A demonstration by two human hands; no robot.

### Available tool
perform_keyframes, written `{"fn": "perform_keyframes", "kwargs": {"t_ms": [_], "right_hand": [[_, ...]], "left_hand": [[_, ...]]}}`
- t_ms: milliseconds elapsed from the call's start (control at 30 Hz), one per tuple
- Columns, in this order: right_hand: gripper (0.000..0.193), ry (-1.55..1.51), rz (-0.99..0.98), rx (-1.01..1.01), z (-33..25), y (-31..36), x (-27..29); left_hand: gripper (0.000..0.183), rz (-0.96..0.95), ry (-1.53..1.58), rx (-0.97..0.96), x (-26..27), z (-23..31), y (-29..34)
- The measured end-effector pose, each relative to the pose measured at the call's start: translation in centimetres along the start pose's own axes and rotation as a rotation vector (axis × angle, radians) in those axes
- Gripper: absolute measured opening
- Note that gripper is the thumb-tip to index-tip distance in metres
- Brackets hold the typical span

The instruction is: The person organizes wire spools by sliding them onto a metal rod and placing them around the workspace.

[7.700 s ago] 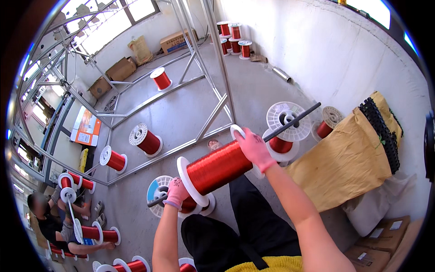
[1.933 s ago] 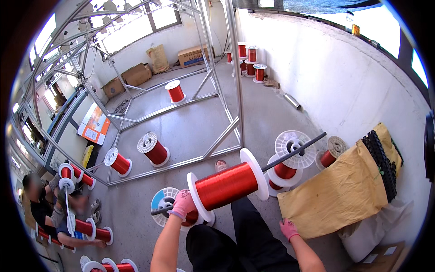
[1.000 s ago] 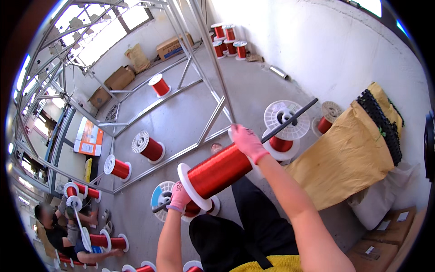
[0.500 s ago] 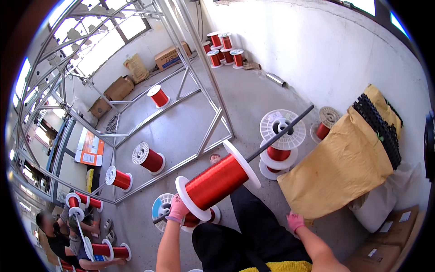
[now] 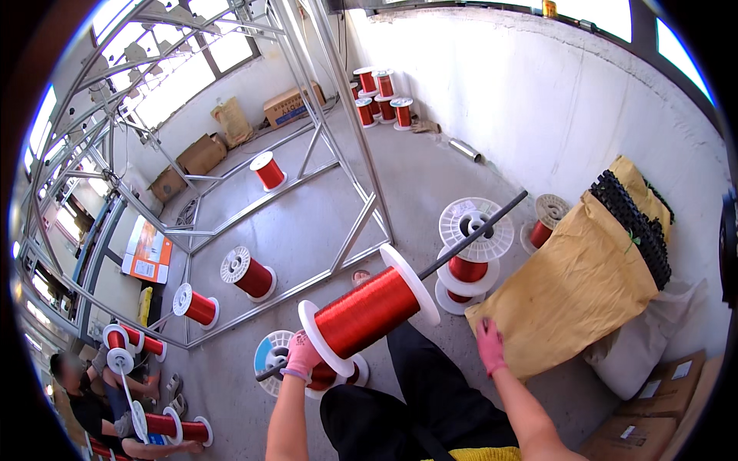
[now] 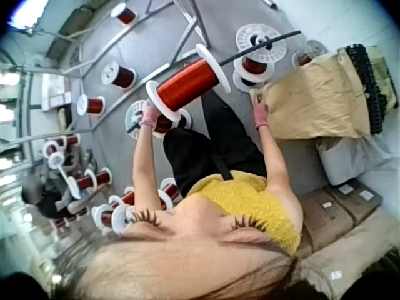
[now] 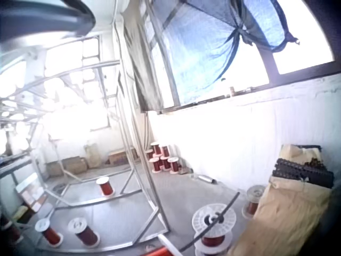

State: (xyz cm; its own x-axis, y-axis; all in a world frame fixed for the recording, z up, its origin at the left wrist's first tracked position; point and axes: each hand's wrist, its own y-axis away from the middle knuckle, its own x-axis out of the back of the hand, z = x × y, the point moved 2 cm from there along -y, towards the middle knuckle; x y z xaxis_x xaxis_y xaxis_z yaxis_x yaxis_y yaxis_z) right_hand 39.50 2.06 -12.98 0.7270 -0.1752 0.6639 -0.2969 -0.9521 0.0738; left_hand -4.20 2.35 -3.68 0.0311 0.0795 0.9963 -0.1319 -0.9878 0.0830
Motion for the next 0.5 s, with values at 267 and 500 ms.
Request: {"fn": "perform_keyframes", "kwargs": {"t_ms": [267, 500], "right_hand": [[0.060, 0.034, -0.069, 0.542, -28.6, -11.3, -0.6], [0.039, -0.229, -0.166, 0.544, -25.4, -5.1, -1.7]], "left_hand": [[0.036, -0.035, -0.012, -0.013, 0.0, 0.0, -1.2], [0.034, 0.037, 0.053, -0.034, 0.4, 0.1, 0.8]]}}
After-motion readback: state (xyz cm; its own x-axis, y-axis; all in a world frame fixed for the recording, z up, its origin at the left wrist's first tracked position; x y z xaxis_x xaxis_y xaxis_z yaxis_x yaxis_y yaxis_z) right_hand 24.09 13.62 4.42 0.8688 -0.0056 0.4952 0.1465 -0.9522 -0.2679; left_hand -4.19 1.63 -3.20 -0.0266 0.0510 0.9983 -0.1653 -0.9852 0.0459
